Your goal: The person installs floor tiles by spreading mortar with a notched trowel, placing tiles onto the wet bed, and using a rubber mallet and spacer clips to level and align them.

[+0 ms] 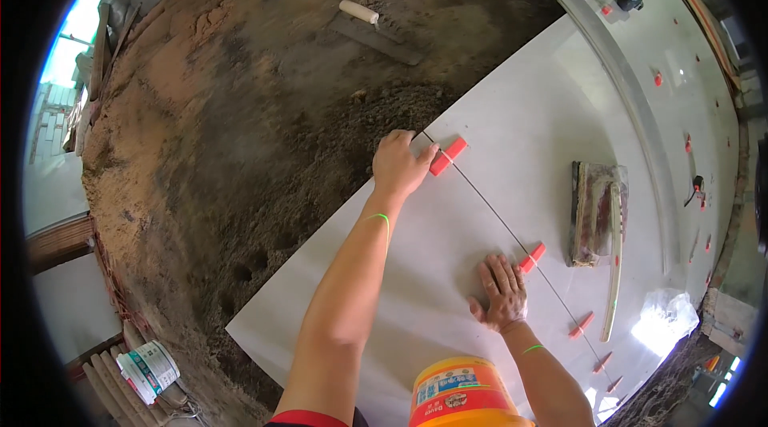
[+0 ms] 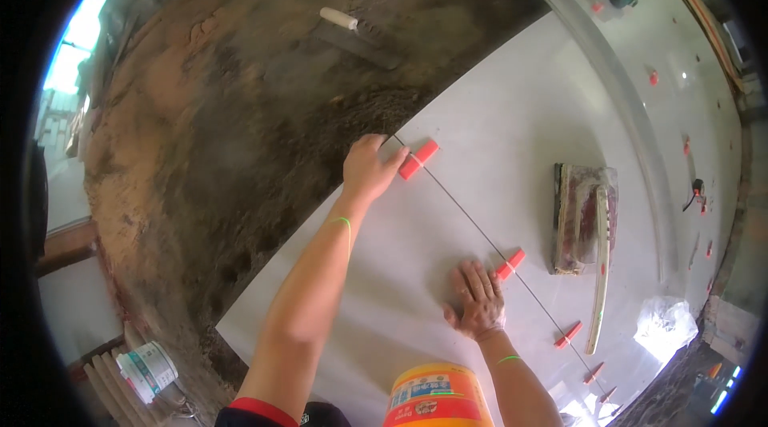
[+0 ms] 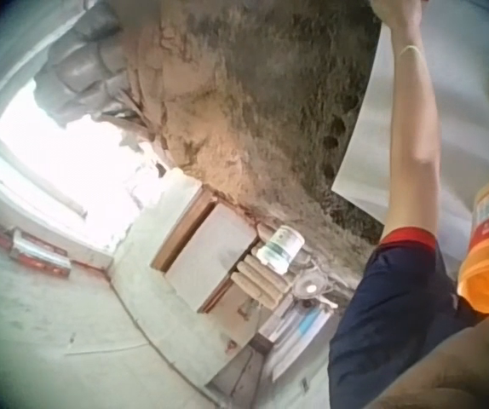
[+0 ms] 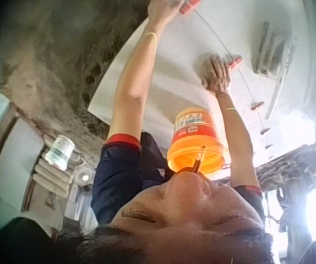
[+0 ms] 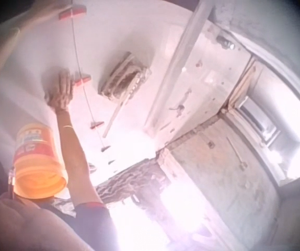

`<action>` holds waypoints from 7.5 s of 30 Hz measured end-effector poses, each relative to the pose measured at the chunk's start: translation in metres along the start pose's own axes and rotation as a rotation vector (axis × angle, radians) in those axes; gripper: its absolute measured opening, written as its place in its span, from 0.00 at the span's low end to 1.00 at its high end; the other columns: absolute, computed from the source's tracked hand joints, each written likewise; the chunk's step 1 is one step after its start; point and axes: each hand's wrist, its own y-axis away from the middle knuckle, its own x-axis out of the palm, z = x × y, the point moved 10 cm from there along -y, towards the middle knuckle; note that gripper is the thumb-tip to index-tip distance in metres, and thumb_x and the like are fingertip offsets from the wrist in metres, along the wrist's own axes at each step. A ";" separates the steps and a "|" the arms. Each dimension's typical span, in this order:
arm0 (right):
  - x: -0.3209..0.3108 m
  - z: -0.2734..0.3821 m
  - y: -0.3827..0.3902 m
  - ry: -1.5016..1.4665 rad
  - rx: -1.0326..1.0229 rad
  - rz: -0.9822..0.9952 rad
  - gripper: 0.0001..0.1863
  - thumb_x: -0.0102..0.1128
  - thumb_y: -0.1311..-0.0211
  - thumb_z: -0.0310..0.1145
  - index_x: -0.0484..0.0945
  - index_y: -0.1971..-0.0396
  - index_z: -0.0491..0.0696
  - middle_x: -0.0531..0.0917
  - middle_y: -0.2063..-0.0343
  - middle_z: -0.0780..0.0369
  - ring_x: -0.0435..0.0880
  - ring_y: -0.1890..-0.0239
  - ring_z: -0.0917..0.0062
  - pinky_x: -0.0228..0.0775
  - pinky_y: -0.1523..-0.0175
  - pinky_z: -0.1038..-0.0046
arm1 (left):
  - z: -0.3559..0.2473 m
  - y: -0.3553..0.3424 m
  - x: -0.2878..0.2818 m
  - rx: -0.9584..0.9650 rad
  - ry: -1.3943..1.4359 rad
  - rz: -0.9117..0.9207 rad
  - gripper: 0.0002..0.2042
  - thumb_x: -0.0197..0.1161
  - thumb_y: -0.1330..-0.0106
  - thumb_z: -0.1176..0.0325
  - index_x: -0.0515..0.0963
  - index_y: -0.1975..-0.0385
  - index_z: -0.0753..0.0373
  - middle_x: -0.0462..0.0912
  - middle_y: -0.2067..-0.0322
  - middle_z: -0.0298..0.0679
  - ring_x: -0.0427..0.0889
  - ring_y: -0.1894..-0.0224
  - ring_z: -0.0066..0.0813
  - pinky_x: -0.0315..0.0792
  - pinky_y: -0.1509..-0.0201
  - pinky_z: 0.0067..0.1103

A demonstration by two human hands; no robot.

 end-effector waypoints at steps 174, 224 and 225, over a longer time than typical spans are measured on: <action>-0.154 -0.235 0.026 -0.150 1.003 -0.209 0.38 0.45 0.33 0.69 0.68 0.84 0.46 0.63 0.93 0.69 0.64 0.93 0.81 0.55 0.89 0.74 | 0.012 0.215 0.006 -0.038 -0.362 -0.054 0.35 0.51 0.32 0.54 0.55 0.29 0.71 0.52 0.27 0.52 0.48 0.24 0.50 0.43 0.23 0.45; 0.039 0.066 -0.255 0.396 0.092 0.222 0.44 0.46 0.30 0.59 0.55 0.29 0.36 0.57 0.27 0.51 0.45 0.23 0.61 0.29 0.21 0.60 | 0.025 0.210 0.021 -0.071 -0.129 -0.024 0.34 0.51 0.31 0.56 0.56 0.29 0.69 0.51 0.26 0.51 0.46 0.24 0.53 0.44 0.25 0.51; 0.038 0.082 -0.239 0.322 0.007 0.215 0.43 0.49 0.31 0.56 0.56 0.29 0.37 0.57 0.27 0.52 0.45 0.23 0.61 0.30 0.21 0.61 | 0.028 0.211 0.019 -0.084 -0.069 -0.037 0.35 0.51 0.31 0.56 0.54 0.28 0.68 0.49 0.25 0.50 0.44 0.23 0.51 0.41 0.24 0.49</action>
